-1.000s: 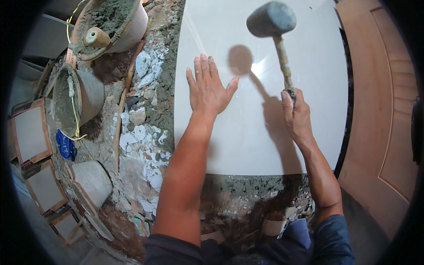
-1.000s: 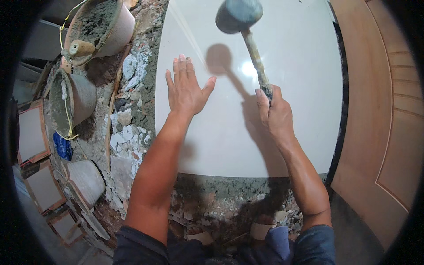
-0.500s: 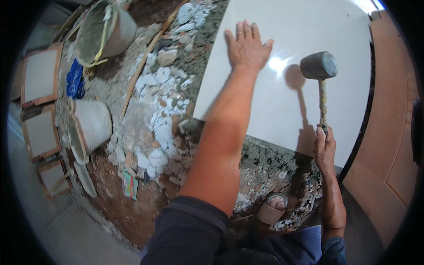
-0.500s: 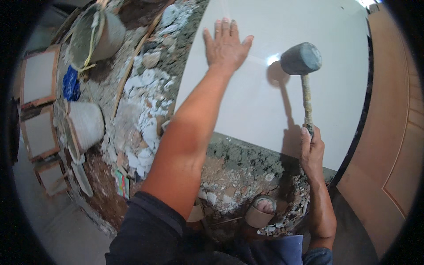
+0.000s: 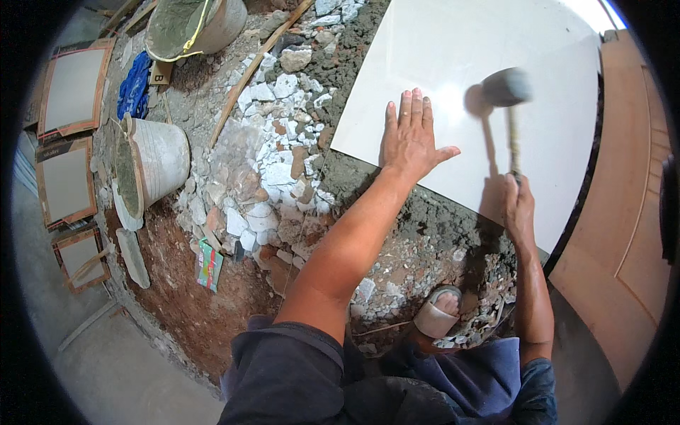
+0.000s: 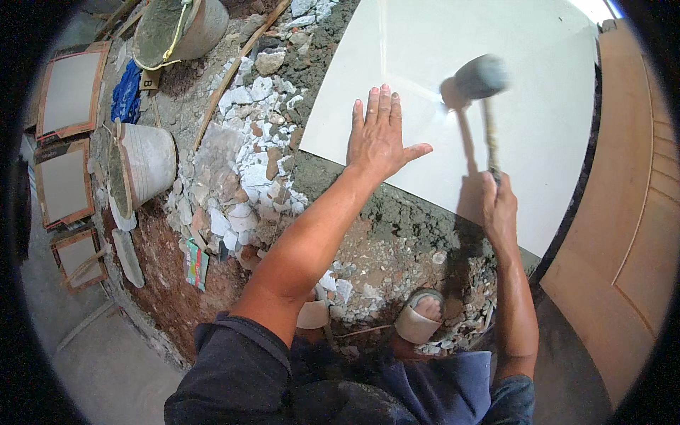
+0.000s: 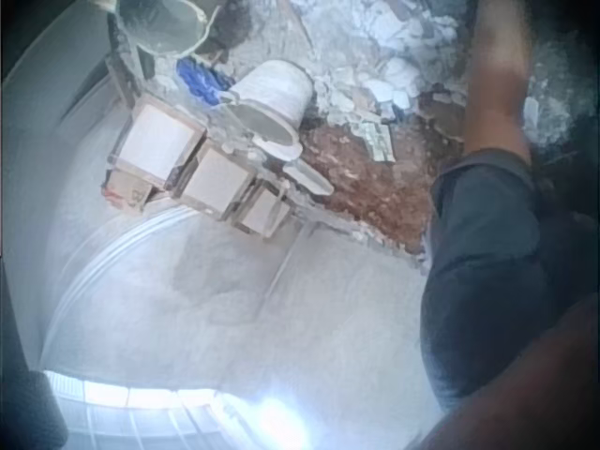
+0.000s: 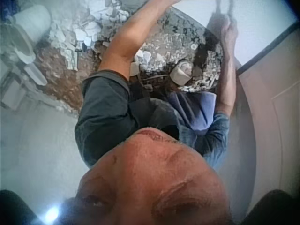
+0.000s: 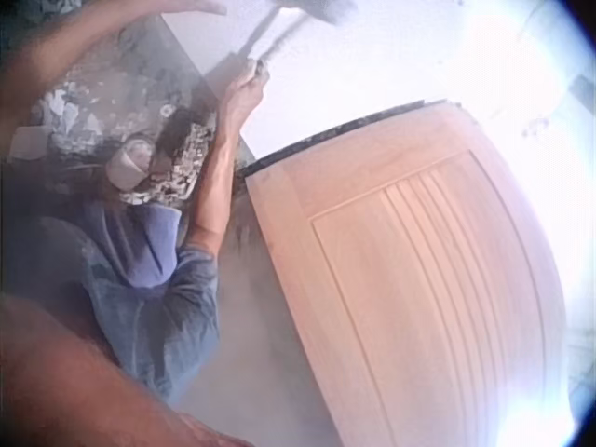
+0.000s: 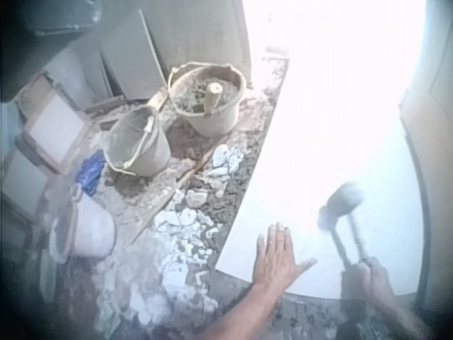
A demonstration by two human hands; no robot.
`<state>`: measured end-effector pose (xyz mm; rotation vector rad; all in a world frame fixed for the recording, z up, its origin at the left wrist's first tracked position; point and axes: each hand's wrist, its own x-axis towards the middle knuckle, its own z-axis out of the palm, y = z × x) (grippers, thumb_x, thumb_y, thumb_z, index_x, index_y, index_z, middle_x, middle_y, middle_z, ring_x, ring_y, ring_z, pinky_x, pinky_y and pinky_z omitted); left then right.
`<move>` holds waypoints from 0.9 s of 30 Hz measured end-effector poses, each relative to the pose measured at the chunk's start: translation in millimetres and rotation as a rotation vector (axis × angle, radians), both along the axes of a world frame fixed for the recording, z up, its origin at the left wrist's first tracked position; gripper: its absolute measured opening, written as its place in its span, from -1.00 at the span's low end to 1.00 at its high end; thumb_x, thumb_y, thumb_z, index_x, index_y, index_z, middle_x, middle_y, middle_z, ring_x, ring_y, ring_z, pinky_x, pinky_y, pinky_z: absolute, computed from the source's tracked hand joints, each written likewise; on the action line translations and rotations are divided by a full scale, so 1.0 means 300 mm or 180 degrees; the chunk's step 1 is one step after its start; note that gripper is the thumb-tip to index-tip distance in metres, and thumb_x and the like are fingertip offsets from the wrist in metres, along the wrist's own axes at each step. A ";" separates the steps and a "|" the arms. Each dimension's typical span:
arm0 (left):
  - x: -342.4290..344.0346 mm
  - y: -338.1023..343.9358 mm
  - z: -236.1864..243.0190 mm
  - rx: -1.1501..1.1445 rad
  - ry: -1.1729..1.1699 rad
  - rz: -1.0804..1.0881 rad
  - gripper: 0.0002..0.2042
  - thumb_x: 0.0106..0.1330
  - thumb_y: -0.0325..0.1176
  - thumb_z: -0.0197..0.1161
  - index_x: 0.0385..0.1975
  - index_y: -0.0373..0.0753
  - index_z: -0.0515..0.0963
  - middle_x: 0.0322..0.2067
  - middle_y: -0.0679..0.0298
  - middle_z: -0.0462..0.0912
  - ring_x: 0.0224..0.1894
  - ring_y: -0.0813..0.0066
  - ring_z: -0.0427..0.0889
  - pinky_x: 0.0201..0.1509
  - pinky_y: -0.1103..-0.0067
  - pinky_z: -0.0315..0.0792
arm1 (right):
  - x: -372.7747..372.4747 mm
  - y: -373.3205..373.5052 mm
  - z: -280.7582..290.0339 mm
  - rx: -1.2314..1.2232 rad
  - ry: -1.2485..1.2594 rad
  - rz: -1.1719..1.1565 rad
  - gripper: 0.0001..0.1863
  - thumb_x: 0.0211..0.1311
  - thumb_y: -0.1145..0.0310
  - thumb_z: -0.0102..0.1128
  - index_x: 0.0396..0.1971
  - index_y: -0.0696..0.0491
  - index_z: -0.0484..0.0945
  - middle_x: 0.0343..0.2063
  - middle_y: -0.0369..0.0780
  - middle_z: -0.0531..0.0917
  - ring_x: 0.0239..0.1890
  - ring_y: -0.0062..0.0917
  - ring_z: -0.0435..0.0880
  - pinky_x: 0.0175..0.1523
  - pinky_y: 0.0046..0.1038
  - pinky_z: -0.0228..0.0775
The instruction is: The person spreads cement on the floor using a trowel, then places a large white tile onto the cement and taps it with a rubber mallet to level and secure it.
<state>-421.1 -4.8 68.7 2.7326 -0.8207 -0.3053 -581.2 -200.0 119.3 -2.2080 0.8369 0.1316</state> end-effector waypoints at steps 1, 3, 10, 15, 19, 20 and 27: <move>-0.001 -0.001 0.002 0.0005 -0.0028 -0.0004 0.08 0.16 0.48 -0.06 0.40 -0.43 -0.02 0.44 -0.09 -0.07 0.51 0.08 -0.23 0.52 0.15 -0.31 | 0.000 0.001 -0.015 -0.0097 -0.0144 0.0028 -0.61 0.48 0.12 -0.07 -0.11 0.20 0.45 -0.59 -0.22 0.47 -0.50 -0.54 0.42 -0.37 -0.41 0.31; -0.003 -0.001 0.005 0.0053 -0.0024 -0.0005 0.08 0.16 0.48 -0.06 0.40 -0.43 -0.02 0.44 -0.09 -0.08 0.51 0.08 -0.23 0.52 0.16 -0.31 | -0.009 -0.003 -0.026 -0.0126 -0.0262 0.0011 -0.60 0.48 0.11 -0.07 -0.10 0.19 0.46 -0.60 -0.19 0.47 -0.51 -0.52 0.43 -0.36 -0.39 0.33; -0.004 -0.003 0.016 0.0086 0.0039 -0.0005 0.07 0.17 0.45 -0.01 0.40 -0.44 -0.02 0.44 -0.10 -0.07 0.51 0.07 -0.21 0.52 0.16 -0.29 | -0.029 -0.059 -0.012 -0.0643 -0.0075 0.0031 -0.54 0.43 0.03 -0.02 -0.08 0.19 0.49 -0.56 -0.03 0.58 -0.48 -0.32 0.58 -0.29 -0.28 0.40; 0.003 -0.009 0.069 0.0338 0.0170 -0.0036 0.03 0.19 0.41 0.03 0.40 -0.41 0.00 0.44 -0.09 -0.09 0.51 0.08 -0.18 0.51 0.15 -0.23 | -0.042 -0.151 -0.027 -0.1458 0.0028 -0.0364 -0.44 0.33 -0.09 0.06 -0.01 0.14 0.50 -0.45 -0.01 0.66 -0.34 -0.16 0.69 -0.19 -0.19 0.46; 0.033 0.068 0.135 0.0373 0.0760 -0.0219 -0.10 0.28 0.29 0.04 0.40 -0.34 0.05 0.43 -0.06 -0.03 0.50 0.11 -0.10 0.51 0.17 -0.16 | -0.057 -0.194 -0.041 -0.1703 0.0098 -0.0536 -0.40 0.27 -0.13 0.10 0.00 0.12 0.49 -0.31 0.00 0.69 -0.20 -0.11 0.69 -0.08 -0.17 0.46; 0.044 0.123 0.159 0.0305 0.1056 -0.0255 -0.14 0.30 0.26 0.03 0.40 -0.33 0.07 0.43 -0.06 -0.01 0.50 0.12 -0.08 0.51 0.19 -0.13 | -0.060 -0.197 -0.046 -0.1770 0.0073 -0.0593 -0.39 0.26 -0.14 0.11 0.01 0.12 0.49 -0.29 0.00 0.69 -0.19 -0.10 0.68 -0.06 -0.17 0.46; -0.064 0.870 0.463 0.1133 0.0998 -0.0034 -0.28 0.33 0.12 0.10 0.30 -0.35 0.26 0.30 -0.18 0.26 0.39 -0.03 0.20 0.43 0.27 0.12 | -0.076 -0.193 -0.065 -0.1784 0.0128 -0.0695 -0.38 0.22 -0.15 0.16 0.00 0.12 0.49 -0.16 -0.03 0.66 -0.11 -0.12 0.65 -0.02 -0.17 0.44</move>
